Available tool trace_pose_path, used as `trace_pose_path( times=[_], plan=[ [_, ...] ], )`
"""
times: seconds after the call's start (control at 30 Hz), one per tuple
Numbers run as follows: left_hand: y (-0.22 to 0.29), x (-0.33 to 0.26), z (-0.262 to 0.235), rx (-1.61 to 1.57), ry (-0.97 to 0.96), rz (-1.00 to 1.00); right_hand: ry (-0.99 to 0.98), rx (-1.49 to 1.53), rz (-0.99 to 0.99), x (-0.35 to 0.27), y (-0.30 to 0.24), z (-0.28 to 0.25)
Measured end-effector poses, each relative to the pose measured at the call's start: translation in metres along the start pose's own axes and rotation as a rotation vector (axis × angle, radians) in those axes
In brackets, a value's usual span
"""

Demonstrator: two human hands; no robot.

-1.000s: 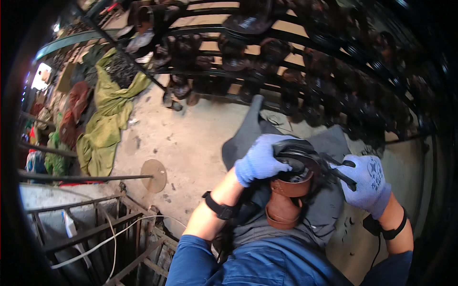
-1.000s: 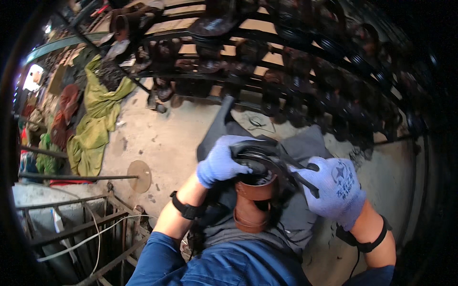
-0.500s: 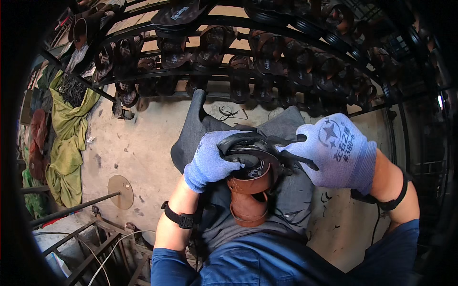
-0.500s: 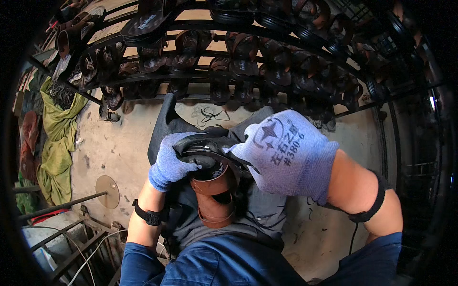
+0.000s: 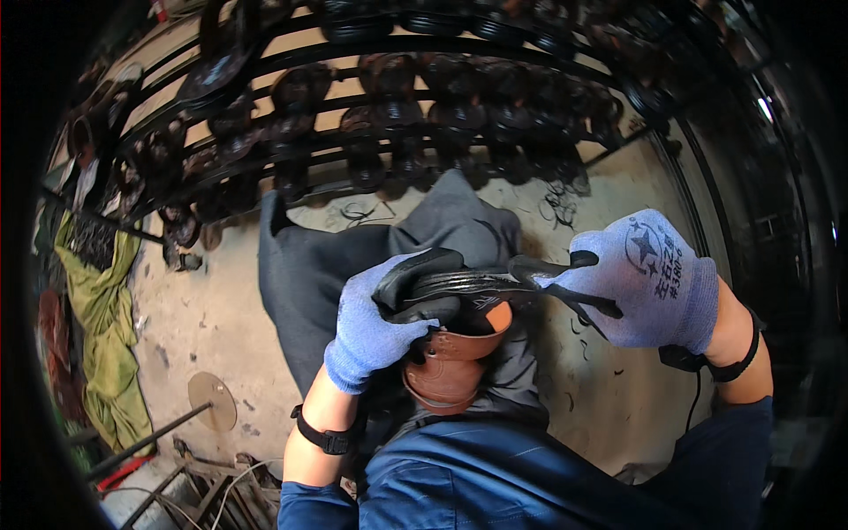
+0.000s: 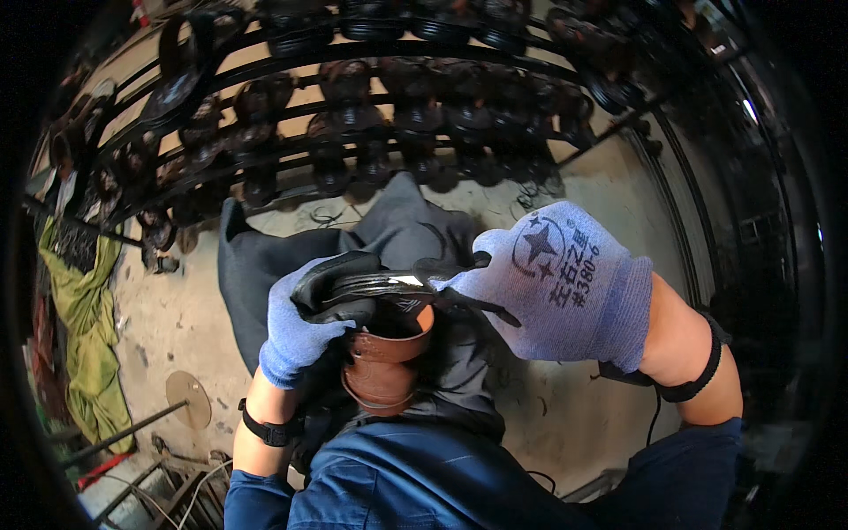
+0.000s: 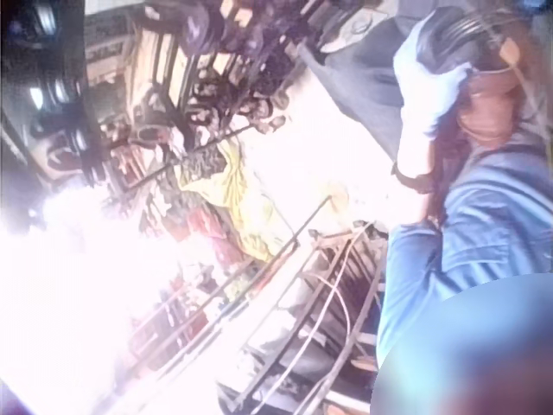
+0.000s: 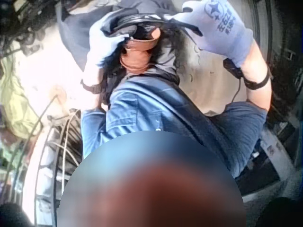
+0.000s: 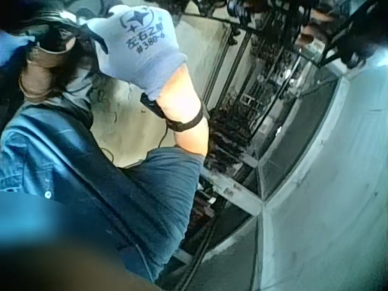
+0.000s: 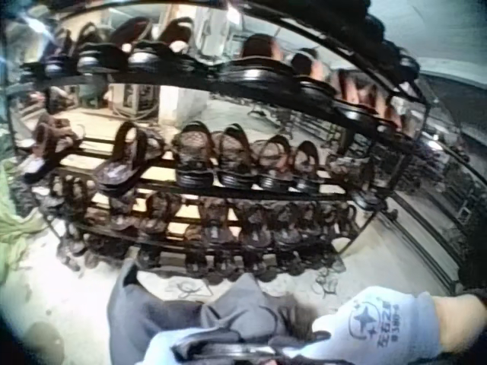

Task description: Using a small tool to trim or clean the edges and interior of sandals at a manufacturing station.

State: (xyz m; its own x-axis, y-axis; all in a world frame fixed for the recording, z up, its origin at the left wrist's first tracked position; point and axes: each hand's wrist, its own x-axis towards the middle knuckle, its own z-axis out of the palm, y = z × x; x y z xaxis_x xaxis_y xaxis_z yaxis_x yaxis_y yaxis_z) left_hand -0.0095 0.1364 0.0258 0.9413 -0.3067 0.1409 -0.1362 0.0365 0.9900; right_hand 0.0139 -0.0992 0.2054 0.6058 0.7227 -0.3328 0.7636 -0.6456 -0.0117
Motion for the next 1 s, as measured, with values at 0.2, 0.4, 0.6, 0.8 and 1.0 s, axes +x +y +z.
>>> trace_pose_path(
  times=[0.2, 0.4, 0.6, 0.8, 1.0],
  plan=[
    [0.012, 0.016, 0.037, 0.101, -0.062, 0.022, 0.074, -0.103, 0.042, -0.038, 0.005, 0.023],
    [0.014, 0.016, 0.044, -0.005, -0.135, -0.046, 0.140, 0.247, 0.123, -0.061, 0.010, 0.058],
    [0.016, 0.019, 0.059, 0.188, -0.242, 0.043, 0.171, 0.119, 0.036, -0.055, 0.006, 0.055],
    [0.011, 0.017, 0.086, 0.229, -0.144, 0.024, -0.063, 0.026, -0.108, -0.025, -0.003, 0.049],
    [0.016, 0.009, 0.075, 0.221, -0.065, -0.038, 0.513, 0.195, 0.211, -0.061, 0.034, 0.075]
  ],
)
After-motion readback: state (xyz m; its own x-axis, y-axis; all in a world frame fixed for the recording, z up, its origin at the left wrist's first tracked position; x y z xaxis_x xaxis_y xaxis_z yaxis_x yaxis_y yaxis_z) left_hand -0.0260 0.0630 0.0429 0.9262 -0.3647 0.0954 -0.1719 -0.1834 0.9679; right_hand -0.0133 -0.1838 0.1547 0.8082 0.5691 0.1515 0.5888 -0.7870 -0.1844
